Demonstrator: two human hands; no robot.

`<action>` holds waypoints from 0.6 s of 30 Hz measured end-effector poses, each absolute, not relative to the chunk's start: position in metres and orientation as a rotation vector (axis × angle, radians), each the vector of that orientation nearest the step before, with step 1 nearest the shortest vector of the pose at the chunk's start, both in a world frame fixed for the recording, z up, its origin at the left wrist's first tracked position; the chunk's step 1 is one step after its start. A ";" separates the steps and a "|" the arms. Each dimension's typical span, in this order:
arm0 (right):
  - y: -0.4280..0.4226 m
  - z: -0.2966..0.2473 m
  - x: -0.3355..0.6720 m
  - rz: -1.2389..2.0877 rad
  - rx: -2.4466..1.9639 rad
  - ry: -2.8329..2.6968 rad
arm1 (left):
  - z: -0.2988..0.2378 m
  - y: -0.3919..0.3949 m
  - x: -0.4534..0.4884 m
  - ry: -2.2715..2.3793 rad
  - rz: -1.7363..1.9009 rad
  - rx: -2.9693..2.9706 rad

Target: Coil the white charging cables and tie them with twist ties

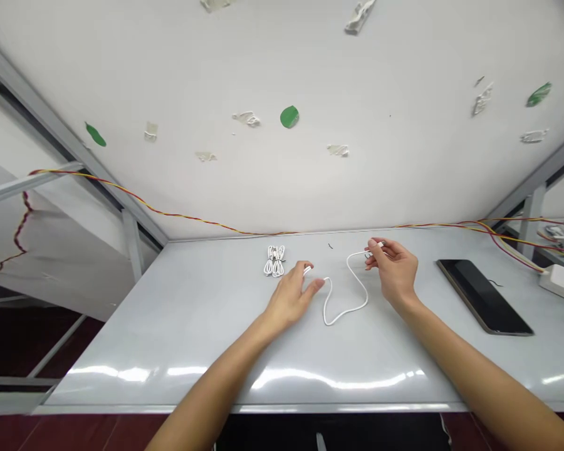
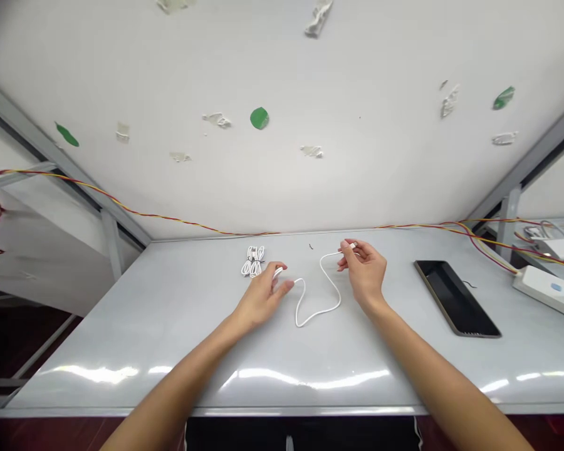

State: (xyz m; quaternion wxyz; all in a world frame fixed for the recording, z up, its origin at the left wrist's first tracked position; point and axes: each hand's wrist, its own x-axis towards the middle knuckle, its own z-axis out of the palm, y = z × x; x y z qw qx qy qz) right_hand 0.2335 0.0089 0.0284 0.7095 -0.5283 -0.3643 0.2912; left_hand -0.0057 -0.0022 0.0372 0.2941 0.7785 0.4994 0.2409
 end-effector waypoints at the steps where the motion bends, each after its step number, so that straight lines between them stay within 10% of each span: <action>1: 0.009 0.029 0.233 0.627 -1.165 -0.802 | 0.038 -0.004 -0.005 1.339 0.570 2.093; 18: -0.004 0.038 0.221 0.903 -0.995 -0.777 | 0.028 0.000 0.004 0.908 0.720 1.409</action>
